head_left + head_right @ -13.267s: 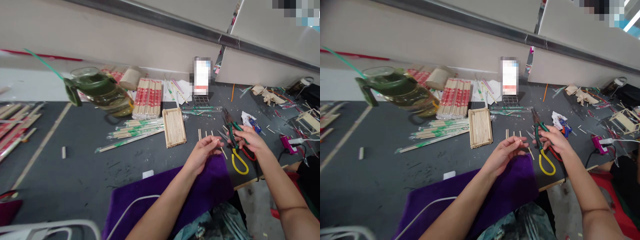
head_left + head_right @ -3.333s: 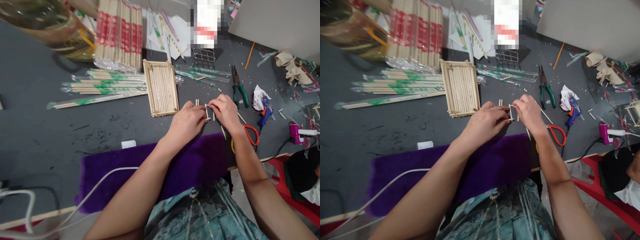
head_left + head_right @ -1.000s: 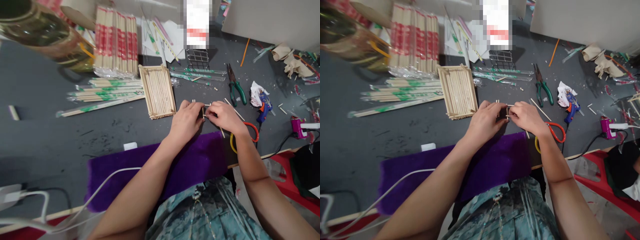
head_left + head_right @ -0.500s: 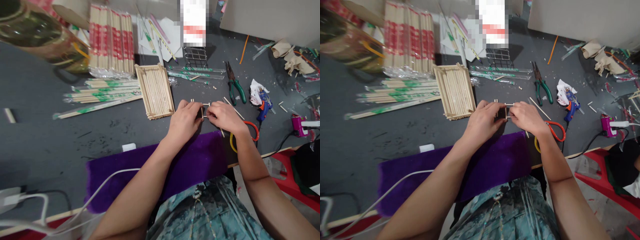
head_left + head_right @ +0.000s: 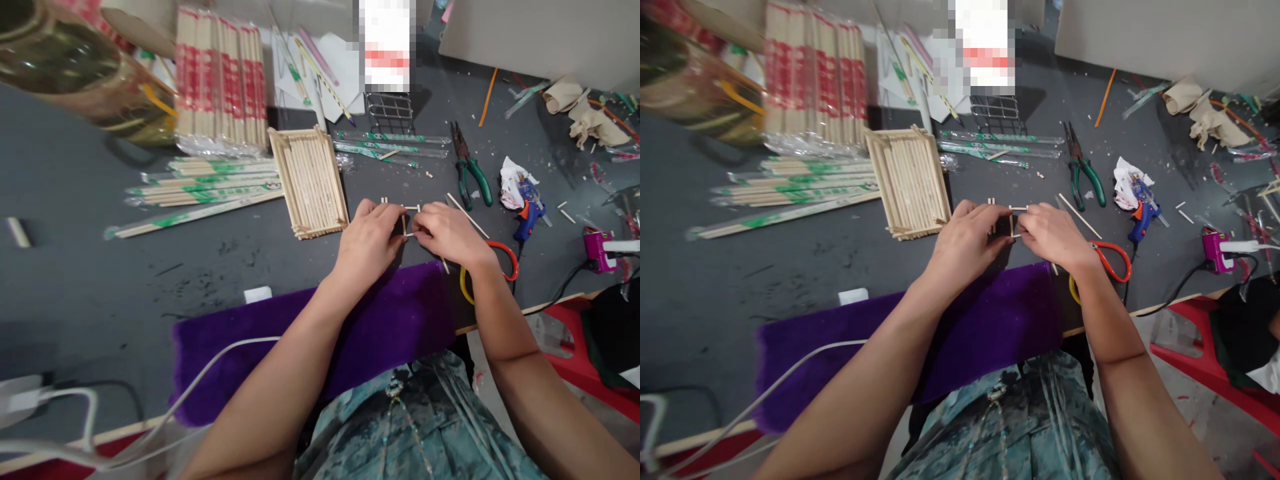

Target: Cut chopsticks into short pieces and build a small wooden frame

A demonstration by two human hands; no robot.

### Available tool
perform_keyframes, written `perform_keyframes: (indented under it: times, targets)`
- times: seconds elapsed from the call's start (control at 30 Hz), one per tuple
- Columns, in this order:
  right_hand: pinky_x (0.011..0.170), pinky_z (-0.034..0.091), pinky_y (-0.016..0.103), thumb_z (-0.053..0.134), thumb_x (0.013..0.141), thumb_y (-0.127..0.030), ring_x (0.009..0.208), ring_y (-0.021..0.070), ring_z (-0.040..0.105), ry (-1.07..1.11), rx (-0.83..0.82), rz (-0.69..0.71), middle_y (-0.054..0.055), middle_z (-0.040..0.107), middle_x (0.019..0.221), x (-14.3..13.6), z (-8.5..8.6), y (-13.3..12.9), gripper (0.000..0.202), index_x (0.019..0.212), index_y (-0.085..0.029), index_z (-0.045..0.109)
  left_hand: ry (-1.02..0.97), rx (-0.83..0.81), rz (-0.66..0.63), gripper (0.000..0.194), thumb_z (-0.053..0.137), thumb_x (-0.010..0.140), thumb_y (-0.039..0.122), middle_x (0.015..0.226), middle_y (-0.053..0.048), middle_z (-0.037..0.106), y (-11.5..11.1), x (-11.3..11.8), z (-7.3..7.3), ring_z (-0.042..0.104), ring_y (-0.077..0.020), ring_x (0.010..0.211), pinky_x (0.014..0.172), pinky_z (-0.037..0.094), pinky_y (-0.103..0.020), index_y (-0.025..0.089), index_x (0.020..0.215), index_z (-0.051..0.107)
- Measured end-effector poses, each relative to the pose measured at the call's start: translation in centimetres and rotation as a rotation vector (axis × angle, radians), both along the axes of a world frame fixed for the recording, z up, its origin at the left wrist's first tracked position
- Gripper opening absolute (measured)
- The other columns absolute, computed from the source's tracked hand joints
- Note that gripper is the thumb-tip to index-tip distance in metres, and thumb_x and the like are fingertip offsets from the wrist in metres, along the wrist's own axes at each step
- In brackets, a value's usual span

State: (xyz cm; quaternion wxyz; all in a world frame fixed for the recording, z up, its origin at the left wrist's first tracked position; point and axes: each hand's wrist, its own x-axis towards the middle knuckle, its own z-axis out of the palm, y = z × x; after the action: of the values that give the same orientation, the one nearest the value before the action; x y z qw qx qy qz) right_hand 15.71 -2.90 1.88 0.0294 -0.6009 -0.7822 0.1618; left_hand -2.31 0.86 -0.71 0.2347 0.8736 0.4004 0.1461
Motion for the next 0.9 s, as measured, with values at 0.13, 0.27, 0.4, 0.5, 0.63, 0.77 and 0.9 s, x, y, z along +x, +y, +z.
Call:
perform_keyframes:
  times: [0.13, 0.27, 0.4, 0.5, 0.63, 0.77, 0.9]
  targets:
    - [0.075, 0.036, 0.032, 0.057, 0.095, -0.017, 0.088, 0.0201, 0.055, 0.072, 0.031, -0.069, 0.004, 0.062, 0.084, 0.6, 0.3, 0.1, 0.014, 0.083, -0.020, 0.064, -0.015, 0.007, 0.006, 0.027, 0.062, 0.088, 0.018, 0.104, -0.012, 0.071, 0.0, 0.0, -0.1, 0.056, -0.0322, 0.103, 0.085, 0.049, -0.043, 0.017, 0.116, 0.063]
    - [0.071, 0.035, 0.032, 0.057, 0.094, -0.019, 0.085, 0.0194, 0.056, 0.083, 0.066, -0.172, 0.003, 0.061, 0.082, 1.7, 0.3, 0.1, 0.015, 0.081, -0.021, 0.063, -0.036, 0.001, 0.001, 0.028, 0.063, 0.088, 0.018, 0.106, -0.011, 0.071, 0.0, 0.0, -0.1, 0.056, -0.0317, 0.103, 0.085, 0.049, -0.043, 0.019, 0.117, 0.062]
    - [0.071, 0.035, 0.032, 0.057, 0.093, -0.017, 0.084, 0.0198, 0.056, 0.050, 0.032, -0.159, 0.003, 0.061, 0.080, 2.1, 0.0, 0.1, 0.015, 0.079, -0.021, 0.062, -0.043, -0.005, -0.001, 0.028, 0.063, 0.088, 0.018, 0.107, -0.011, 0.071, 0.0, 0.0, -0.1, 0.056, -0.0317, 0.104, 0.086, 0.049, -0.044, 0.018, 0.116, 0.063]
    - [0.071, 0.035, 0.031, 0.058, 0.091, -0.015, 0.087, 0.0199, 0.056, 0.097, 0.005, -0.104, 0.003, 0.061, 0.082, 1.8, 0.1, 0.0, 0.012, 0.083, -0.022, 0.063, -0.050, -0.008, -0.003, 0.027, 0.062, 0.088, 0.018, 0.106, -0.011, 0.071, 0.0, -0.1, -0.1, 0.056, -0.0315, 0.104, 0.086, 0.049, -0.044, 0.019, 0.114, 0.063]
    - [0.074, 0.036, 0.031, 0.059, 0.090, -0.014, 0.087, 0.0196, 0.056, 0.118, -0.012, -0.059, 0.002, 0.061, 0.083, 1.2, 0.3, 0.1, 0.011, 0.084, -0.022, 0.063, -0.056, -0.012, -0.007, 0.025, 0.062, 0.088, 0.018, 0.108, -0.012, 0.071, 0.0, -0.1, -0.1, 0.056, -0.0318, 0.103, 0.085, 0.049, -0.044, 0.019, 0.113, 0.064]
    - [0.075, 0.035, 0.032, 0.059, 0.090, -0.012, 0.089, 0.0206, 0.056, 0.074, -0.014, -0.042, 0.003, 0.063, 0.084, 0.6, 0.0, 0.1, 0.012, 0.083, -0.021, 0.063, -0.037, -0.008, -0.010, 0.025, 0.060, 0.088, 0.017, 0.107, -0.012, 0.071, 0.0, 0.0, -0.1, 0.056, -0.0321, 0.103, 0.085, 0.048, -0.044, 0.017, 0.112, 0.064]
    - [0.075, 0.035, 0.033, 0.058, 0.092, -0.013, 0.089, 0.0212, 0.056, 0.049, -0.021, -0.024, 0.004, 0.064, 0.085, 0.4, -0.5, 0.2, 0.013, 0.083, -0.021, 0.064, -0.041, -0.011, -0.014, 0.026, 0.058, 0.087, 0.015, 0.106, -0.013, 0.070, 0.0, -0.1, -0.1, 0.056, -0.0323, 0.103, 0.085, 0.049, -0.045, 0.018, 0.112, 0.064]
